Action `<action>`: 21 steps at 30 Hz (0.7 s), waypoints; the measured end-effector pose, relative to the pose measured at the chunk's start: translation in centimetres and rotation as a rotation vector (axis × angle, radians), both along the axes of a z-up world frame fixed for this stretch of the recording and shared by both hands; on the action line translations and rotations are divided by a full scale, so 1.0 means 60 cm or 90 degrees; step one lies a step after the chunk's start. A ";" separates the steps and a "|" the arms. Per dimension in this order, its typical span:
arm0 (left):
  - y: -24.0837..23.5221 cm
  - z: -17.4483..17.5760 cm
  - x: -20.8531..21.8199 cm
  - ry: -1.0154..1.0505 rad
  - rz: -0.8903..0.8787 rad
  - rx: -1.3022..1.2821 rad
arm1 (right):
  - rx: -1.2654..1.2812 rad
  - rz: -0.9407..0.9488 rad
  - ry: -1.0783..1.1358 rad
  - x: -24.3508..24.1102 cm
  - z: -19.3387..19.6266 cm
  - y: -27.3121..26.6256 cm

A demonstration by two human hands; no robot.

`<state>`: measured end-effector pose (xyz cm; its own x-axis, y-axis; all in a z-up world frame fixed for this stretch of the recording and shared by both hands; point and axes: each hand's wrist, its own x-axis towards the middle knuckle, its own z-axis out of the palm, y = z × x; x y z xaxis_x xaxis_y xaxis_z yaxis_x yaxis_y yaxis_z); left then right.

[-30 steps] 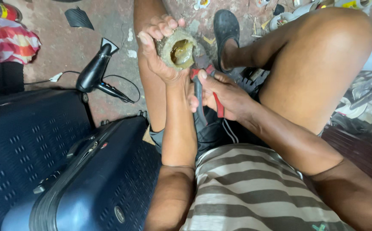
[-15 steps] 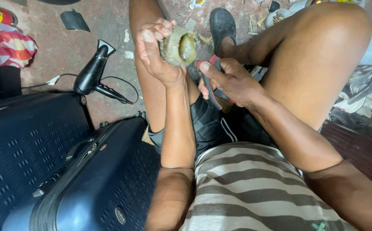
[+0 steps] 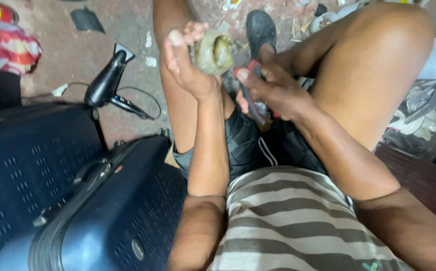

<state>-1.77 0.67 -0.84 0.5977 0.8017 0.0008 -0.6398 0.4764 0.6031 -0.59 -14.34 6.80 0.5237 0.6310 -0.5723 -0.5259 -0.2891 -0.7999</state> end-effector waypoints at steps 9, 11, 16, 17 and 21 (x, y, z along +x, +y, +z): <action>-0.006 -0.020 -0.003 0.010 -0.029 -0.008 | -0.198 0.122 -0.361 0.012 0.028 -0.006; -0.007 -0.026 -0.006 0.034 -0.018 0.008 | -0.280 0.160 -0.443 0.013 0.028 -0.003; -0.012 -0.040 -0.001 0.041 -0.001 0.043 | -0.369 0.182 -0.778 0.002 0.022 -0.007; -0.008 -0.042 -0.003 0.059 -0.002 0.070 | -0.388 0.200 -0.802 0.002 0.021 -0.006; -0.001 -0.044 -0.006 0.094 -0.068 0.111 | -0.378 0.232 -0.787 0.005 0.028 -0.016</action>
<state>-2.14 0.64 -3.49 0.6828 0.7296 0.0390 -0.4898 0.4175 0.7654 -0.28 -15.29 8.48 0.7368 0.6692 -0.0962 0.5883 -0.7047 -0.3967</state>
